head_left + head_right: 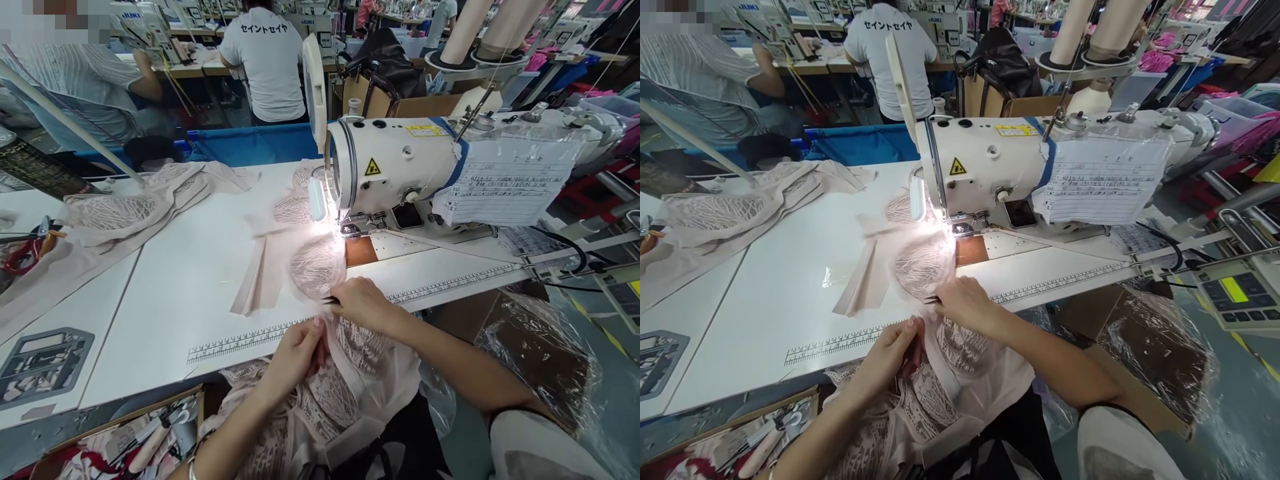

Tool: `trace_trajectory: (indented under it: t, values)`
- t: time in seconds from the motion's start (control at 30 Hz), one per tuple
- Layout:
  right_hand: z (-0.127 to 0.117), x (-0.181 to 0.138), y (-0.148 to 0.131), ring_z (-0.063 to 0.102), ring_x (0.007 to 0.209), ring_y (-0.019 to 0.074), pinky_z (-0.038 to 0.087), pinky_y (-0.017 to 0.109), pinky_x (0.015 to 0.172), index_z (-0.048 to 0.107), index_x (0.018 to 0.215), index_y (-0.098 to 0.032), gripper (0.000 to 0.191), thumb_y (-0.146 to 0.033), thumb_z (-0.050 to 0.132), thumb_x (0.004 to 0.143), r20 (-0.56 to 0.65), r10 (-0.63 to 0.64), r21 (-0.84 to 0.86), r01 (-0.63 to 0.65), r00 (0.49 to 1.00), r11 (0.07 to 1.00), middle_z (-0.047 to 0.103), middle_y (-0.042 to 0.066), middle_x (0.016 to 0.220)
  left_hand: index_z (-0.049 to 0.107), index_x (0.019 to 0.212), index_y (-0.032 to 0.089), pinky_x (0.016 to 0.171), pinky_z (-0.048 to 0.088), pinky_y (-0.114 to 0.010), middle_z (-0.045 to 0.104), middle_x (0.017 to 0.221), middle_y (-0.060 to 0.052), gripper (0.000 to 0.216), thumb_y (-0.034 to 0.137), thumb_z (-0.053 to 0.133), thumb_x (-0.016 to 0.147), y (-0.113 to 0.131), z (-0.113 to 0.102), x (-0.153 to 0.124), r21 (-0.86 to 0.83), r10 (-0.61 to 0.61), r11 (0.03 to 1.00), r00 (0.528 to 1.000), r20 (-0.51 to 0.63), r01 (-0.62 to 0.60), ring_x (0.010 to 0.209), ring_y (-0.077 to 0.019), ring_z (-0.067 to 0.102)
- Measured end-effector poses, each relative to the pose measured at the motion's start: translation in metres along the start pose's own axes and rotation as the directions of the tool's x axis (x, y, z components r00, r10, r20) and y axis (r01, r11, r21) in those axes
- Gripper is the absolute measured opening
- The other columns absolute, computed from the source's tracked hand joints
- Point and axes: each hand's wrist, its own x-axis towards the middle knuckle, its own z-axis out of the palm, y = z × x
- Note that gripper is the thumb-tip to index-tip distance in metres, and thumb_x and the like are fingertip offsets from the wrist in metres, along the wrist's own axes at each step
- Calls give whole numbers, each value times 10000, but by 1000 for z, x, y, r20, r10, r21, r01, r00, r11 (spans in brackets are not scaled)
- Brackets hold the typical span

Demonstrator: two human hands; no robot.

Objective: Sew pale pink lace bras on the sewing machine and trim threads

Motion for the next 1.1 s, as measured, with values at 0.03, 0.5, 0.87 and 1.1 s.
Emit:
trace_trajectory:
  t: [0.03,0.5,0.87,1.1]
  values:
    - [-1,-1,-1,513,590,162,294,284,588,549,598,-184,250,-108,729,756,3,6,-31,-6,1000,1000,532,5,559,575,562,181,445,286,-247,501,431,8,667,804,547,800,6,-4,1,58,30,998,1000,9,-31,381,-113,399]
    - [3,-21,6,354,574,101,297,263,571,425,701,-221,372,-476,580,922,248,-162,763,-89,955,640,380,-70,645,585,812,193,499,468,-293,630,591,-21,553,745,609,807,-5,-15,5,-140,-57,990,907,-417,-2,545,-210,608]
    - [42,-15,-26,405,550,115,299,267,568,311,677,-245,343,-155,543,913,14,-278,456,242,960,856,394,-59,596,471,606,236,527,404,-302,407,498,19,544,728,516,835,11,-9,23,100,116,993,658,-744,-62,583,-187,465]
    - [57,-17,-28,424,564,134,338,284,601,331,706,-248,262,-196,488,910,-118,-189,475,223,975,851,423,-44,602,320,531,271,469,341,-292,360,480,25,596,793,505,752,18,15,31,-38,37,994,616,-787,-107,534,-144,371]
